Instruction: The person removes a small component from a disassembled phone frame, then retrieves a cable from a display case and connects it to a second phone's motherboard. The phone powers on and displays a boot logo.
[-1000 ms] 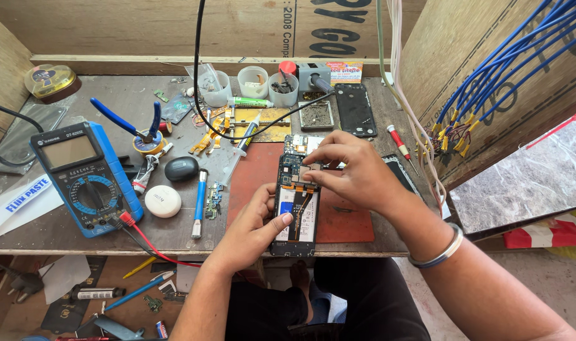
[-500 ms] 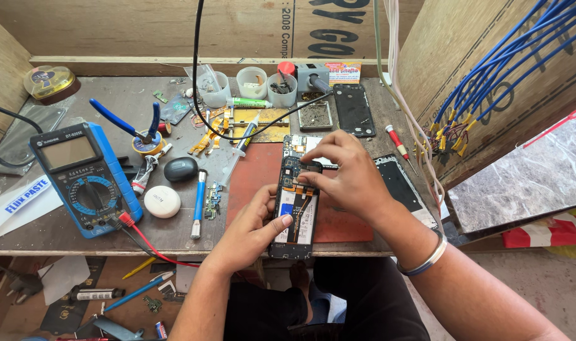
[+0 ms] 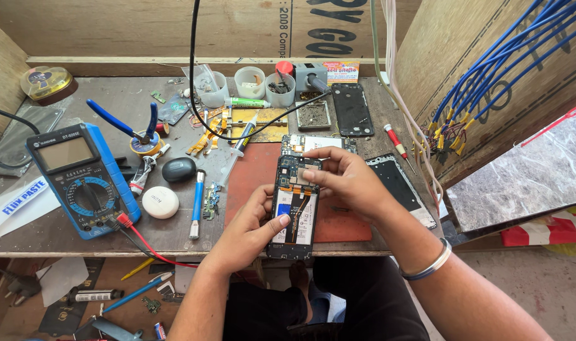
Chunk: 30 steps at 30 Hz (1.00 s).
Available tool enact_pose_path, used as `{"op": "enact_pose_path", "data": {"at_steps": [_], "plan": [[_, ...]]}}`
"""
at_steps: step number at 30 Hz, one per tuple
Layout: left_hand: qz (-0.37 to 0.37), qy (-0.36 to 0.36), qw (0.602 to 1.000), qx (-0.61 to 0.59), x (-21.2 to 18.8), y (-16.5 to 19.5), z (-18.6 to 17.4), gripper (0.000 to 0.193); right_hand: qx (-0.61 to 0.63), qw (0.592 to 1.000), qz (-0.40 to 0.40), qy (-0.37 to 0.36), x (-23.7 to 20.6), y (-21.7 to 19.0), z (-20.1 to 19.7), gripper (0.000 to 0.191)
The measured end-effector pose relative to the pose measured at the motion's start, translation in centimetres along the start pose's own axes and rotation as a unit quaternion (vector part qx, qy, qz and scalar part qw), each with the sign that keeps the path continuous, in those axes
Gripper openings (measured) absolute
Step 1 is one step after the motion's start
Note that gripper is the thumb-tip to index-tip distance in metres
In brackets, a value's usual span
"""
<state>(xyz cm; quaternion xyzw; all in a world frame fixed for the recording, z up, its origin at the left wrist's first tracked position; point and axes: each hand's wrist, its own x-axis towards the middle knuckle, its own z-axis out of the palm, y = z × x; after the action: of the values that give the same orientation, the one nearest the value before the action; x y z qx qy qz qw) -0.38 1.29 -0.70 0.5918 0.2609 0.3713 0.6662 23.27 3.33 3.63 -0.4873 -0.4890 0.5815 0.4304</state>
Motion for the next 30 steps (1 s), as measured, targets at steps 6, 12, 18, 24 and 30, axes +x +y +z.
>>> {"op": "enact_pose_path", "data": {"at_steps": [6, 12, 18, 24, 30], "plan": [[-0.029, 0.016, 0.999, -0.013, 0.0, -0.2, 0.0, 0.035, 0.053, 0.997, -0.061, -0.017, 0.1, 0.7, 1.3, 0.041], [0.014, 0.06, 0.998, -0.015, 0.1, 0.3, 0.4, 0.034, 0.008, 0.998, -0.047, -0.041, -0.7, 0.4, 1.7, 0.039], [0.047, 0.085, 0.995, 0.007, -0.1, 0.6, 1.0, 0.036, 0.047, 0.999, -0.013, -0.002, -1.3, 0.6, 1.6, 0.036], [0.064, 0.1, 0.991, 0.061, -0.2, 0.9, 1.2, 0.034, -0.028, 0.99, -0.121, 0.069, -2.9, 1.8, 1.7, 0.027], [0.043, 0.13, 0.984, 0.111, -0.3, 1.6, 1.5, 0.032, -0.159, 0.968, -0.137, 0.141, -3.4, 1.5, 2.7, 0.018]]}}
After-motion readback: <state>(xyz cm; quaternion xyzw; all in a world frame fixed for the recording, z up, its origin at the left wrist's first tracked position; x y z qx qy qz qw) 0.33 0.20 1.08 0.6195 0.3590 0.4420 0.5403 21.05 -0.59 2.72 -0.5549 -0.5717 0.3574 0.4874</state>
